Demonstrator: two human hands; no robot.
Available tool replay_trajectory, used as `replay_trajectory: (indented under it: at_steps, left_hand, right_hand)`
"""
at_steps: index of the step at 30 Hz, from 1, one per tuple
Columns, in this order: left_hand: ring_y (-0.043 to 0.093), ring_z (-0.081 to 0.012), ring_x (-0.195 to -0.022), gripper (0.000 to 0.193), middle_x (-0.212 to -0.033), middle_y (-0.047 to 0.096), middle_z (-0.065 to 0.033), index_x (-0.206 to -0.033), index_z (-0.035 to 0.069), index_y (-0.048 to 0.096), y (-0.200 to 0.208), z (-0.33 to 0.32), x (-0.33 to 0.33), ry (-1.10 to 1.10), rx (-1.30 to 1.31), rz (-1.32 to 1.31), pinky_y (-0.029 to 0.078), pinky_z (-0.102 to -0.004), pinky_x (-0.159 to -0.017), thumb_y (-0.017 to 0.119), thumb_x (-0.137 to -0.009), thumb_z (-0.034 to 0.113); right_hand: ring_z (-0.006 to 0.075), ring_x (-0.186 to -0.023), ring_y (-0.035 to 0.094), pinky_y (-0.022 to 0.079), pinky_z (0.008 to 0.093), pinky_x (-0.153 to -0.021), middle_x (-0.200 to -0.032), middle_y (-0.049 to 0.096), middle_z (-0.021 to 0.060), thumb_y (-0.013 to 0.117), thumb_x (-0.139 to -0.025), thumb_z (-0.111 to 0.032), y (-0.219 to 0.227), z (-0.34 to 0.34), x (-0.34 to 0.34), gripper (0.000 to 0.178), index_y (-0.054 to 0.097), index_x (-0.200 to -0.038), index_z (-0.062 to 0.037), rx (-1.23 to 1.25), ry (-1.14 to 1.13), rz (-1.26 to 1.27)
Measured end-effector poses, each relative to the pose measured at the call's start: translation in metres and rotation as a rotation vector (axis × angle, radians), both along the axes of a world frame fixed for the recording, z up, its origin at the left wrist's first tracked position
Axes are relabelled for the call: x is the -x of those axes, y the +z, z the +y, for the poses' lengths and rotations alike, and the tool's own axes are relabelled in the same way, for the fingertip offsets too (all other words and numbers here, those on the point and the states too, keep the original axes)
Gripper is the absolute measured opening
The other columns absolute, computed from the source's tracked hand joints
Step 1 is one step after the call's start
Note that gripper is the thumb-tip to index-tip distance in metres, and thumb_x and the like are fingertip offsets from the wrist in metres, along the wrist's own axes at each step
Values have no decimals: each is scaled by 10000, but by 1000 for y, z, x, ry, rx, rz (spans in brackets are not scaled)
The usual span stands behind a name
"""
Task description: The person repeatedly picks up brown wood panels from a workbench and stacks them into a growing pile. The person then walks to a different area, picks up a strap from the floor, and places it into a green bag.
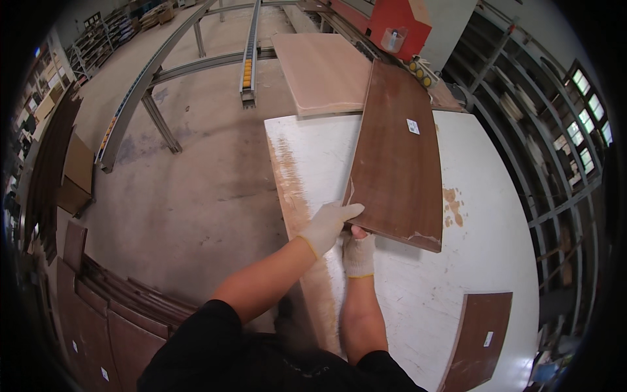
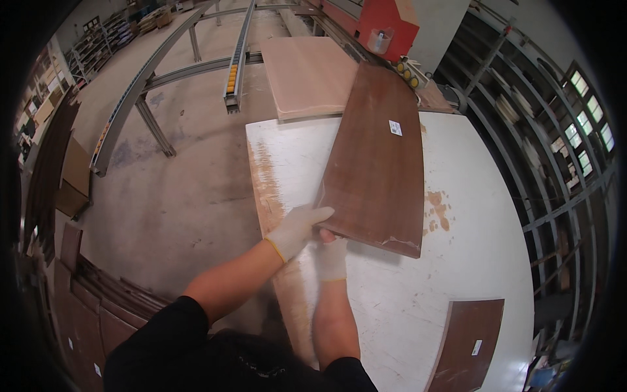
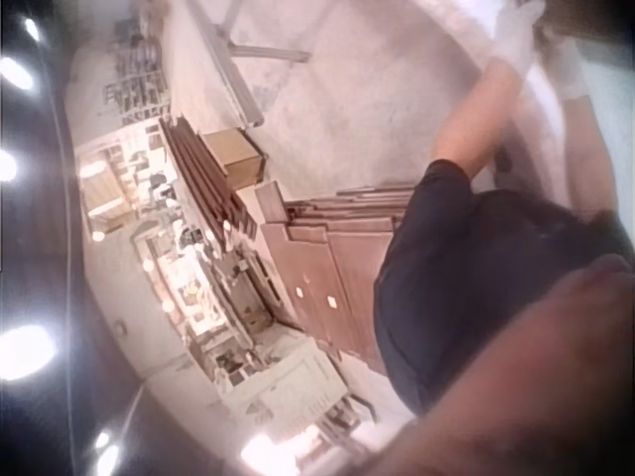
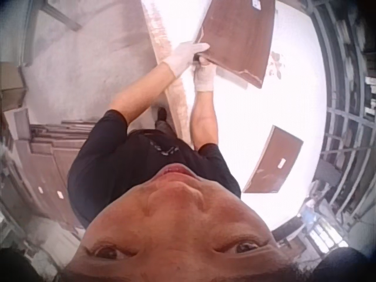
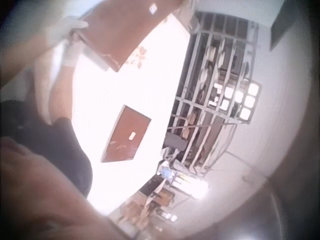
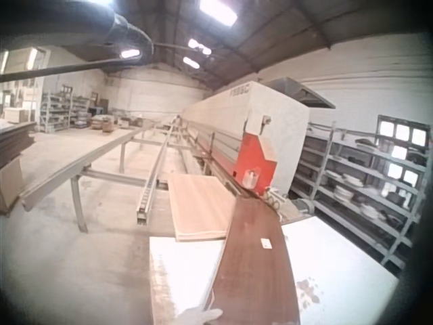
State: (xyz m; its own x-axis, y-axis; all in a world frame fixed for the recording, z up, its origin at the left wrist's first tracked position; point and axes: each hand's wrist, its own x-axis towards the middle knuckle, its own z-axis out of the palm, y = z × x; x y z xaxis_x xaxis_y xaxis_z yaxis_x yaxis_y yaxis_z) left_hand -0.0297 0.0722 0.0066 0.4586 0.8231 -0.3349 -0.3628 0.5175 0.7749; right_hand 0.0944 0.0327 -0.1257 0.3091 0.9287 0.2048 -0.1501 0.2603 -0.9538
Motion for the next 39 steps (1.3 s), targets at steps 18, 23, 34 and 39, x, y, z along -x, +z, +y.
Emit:
replay_trajectory:
  at_steps: [18,23,34,39]
  left_hand:
    - [730,-211,-784,295,-933,753,-105,-1098,-9,736,31,-146,318,610,-255,284,612,-376,-647,766,-914,220]
    - [716,-223,-998,328,-1122,738,-108,-1238,-6,681,44,-258,363,1080,-149,-172,587,-366,-866,706,-983,199]
    - [719,-270,-1009,386,-1221,656,-155,-1280,-57,547,37,-607,450,1994,-239,171,621,-467,-855,643,-1011,203]
    - [725,-265,-1008,317,-1165,709,-144,-1262,0,606,26,-775,549,2251,-362,333,622,-417,-867,584,-1053,237]
  right_hand:
    - [286,-1288,595,500,451,-1069,-1403,621,166,533,-976,-395,72,151,-56,563,590,-1391,-18,96,631,396]
    - [310,-1297,589,512,484,-1066,-1403,615,175,604,-894,-274,95,110,77,563,587,-1370,25,233,573,690]
    - [334,-1242,626,516,493,-1095,-1322,654,157,690,-807,-117,167,-148,438,588,584,-1375,-9,170,1265,711]
    - [343,-1268,619,526,606,-1064,-1318,668,138,679,-841,-80,165,-311,594,505,615,-1342,-66,419,1543,583]
